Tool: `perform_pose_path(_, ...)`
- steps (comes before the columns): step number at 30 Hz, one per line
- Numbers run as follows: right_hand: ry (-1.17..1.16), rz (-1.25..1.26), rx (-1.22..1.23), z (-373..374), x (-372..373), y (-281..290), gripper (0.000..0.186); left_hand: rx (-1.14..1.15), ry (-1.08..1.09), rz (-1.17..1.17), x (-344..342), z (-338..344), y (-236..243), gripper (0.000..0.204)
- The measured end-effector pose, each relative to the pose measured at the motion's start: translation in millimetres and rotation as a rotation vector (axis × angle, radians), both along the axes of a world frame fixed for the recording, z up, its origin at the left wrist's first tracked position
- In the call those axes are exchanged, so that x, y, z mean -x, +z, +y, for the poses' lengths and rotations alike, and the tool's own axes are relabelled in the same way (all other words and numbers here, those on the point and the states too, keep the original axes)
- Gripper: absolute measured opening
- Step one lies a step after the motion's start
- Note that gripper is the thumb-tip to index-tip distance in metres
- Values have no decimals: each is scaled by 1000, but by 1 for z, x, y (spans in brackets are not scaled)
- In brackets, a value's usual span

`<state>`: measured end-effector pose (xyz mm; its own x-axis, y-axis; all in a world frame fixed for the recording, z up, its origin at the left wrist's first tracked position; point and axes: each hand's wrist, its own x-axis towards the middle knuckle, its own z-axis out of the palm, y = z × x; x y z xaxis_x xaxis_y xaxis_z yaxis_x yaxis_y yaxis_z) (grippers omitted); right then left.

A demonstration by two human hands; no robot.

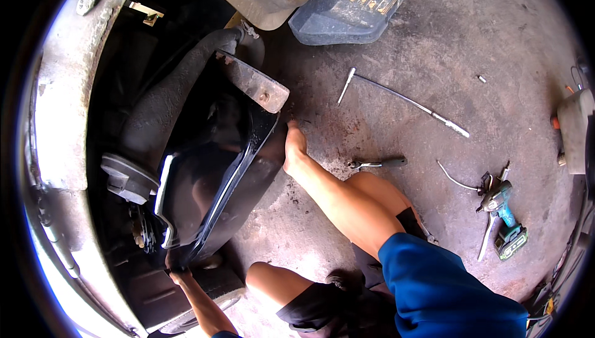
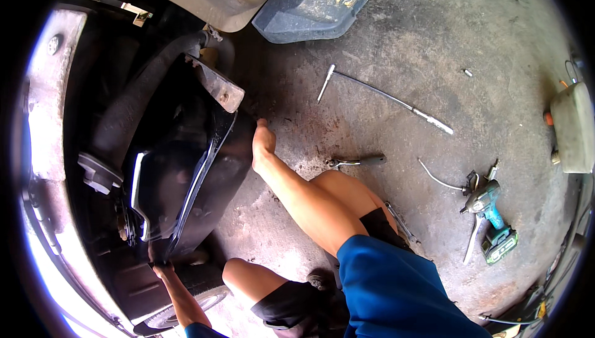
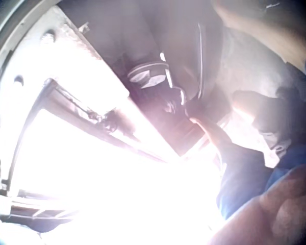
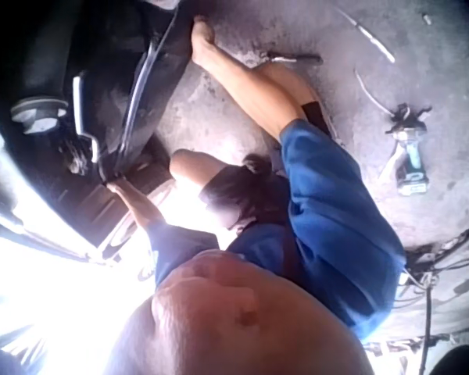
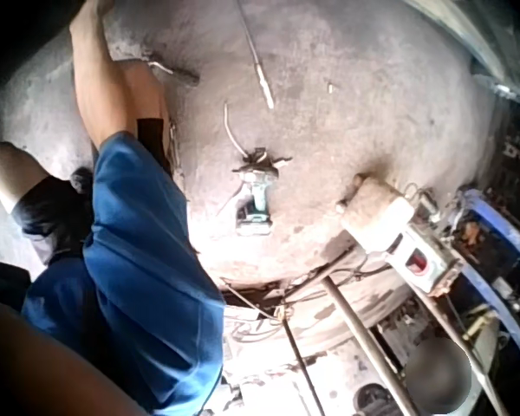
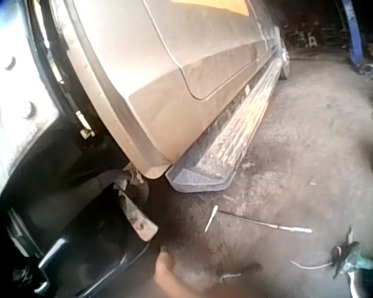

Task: The person works on a black fuel tank under a vehicle by using a wrench and a screwdriver to loosen and tighten fasteners and then handling the tank directly.

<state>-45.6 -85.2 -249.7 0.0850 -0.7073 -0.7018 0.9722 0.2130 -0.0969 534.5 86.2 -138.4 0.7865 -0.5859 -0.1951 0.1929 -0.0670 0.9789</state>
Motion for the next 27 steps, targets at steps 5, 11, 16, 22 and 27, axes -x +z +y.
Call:
perform_pose_path(5,1,57,-69,-4,1,3,68,-10,-12,-9,-4,-5,-2,42)
perform_pose_path(11,-19,103,-89,-3,4,15,64,-29,-23,-21,-6,-6,1,41)
perform_pose_path(16,13,191,-161,-7,5,9,63,-17,-53,-9,-8,-11,-12,40)
perform_pose_path(22,-28,191,-174,-1,-7,36,66,-56,101,-13,-69,27,20,30)
perform_pose_path(27,-35,341,-260,-3,6,15,62,74,39,152,8,42,-47,38)
